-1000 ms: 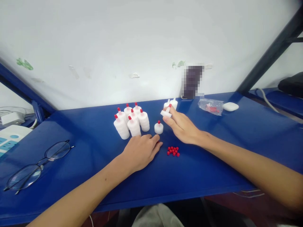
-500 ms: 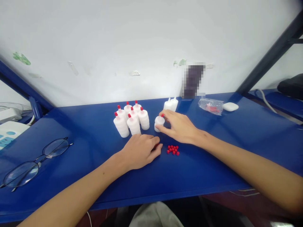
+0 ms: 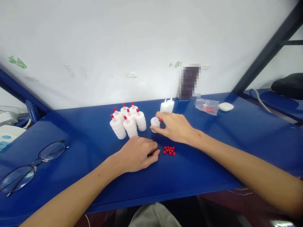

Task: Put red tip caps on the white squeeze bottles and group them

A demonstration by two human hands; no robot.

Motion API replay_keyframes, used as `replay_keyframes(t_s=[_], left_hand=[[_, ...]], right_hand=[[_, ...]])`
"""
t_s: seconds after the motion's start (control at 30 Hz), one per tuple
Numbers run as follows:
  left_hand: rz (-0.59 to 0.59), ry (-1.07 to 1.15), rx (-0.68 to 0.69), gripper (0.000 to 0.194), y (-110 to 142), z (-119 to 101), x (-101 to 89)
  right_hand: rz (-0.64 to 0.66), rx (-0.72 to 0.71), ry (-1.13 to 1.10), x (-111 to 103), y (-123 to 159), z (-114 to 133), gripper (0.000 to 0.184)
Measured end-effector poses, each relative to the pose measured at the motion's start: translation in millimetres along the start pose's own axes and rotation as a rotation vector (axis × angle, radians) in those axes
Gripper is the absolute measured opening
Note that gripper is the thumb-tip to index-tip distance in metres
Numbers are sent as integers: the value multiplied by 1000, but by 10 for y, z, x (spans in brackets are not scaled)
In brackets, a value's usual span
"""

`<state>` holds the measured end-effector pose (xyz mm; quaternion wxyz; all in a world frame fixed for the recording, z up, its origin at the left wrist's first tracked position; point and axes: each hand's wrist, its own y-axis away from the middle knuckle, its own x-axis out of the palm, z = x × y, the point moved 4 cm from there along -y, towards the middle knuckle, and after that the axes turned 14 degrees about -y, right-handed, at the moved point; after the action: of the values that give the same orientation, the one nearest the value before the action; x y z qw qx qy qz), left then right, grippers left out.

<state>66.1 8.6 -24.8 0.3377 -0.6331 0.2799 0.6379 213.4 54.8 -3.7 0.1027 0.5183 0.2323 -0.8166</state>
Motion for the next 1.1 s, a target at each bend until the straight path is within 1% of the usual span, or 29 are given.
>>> replay_keyframes(t_s=[0.07,0.17,0.47,0.6,0.7,0.77,0.87,0.97,1.03,1.1], left_hand=[[-7,-2,5,33,-6,-3,4],[-18,-11,13,33,-10,-8,2],[-40,-47,9,34,-29,-12,-6],[-37,-60,0,35,-35,-4,7],[-34,-52,2,35,-30,-1,5],[-37,-47,6,34,-22,-3,-7],[-43,-27,20,33,-10,-14,-27],[-68,-2,76,36,5,-46,-38],[-114,-11,112,37,18,-66,-45],[-148,-24,122,37,30,-76,-46]], right_hand=[[-13,22,29,-16,-14,22,39],[4,44,57,-27,-42,57,42],[0,29,63,-28,-119,61,46],[37,59,60,-2,-134,40,53],[44,53,53,6,-104,31,58],[50,48,39,4,-63,17,53],[112,28,3,13,5,-1,35],[184,-70,-44,27,54,48,18],[217,-151,-78,42,76,111,14],[228,-199,-110,58,90,167,15]])
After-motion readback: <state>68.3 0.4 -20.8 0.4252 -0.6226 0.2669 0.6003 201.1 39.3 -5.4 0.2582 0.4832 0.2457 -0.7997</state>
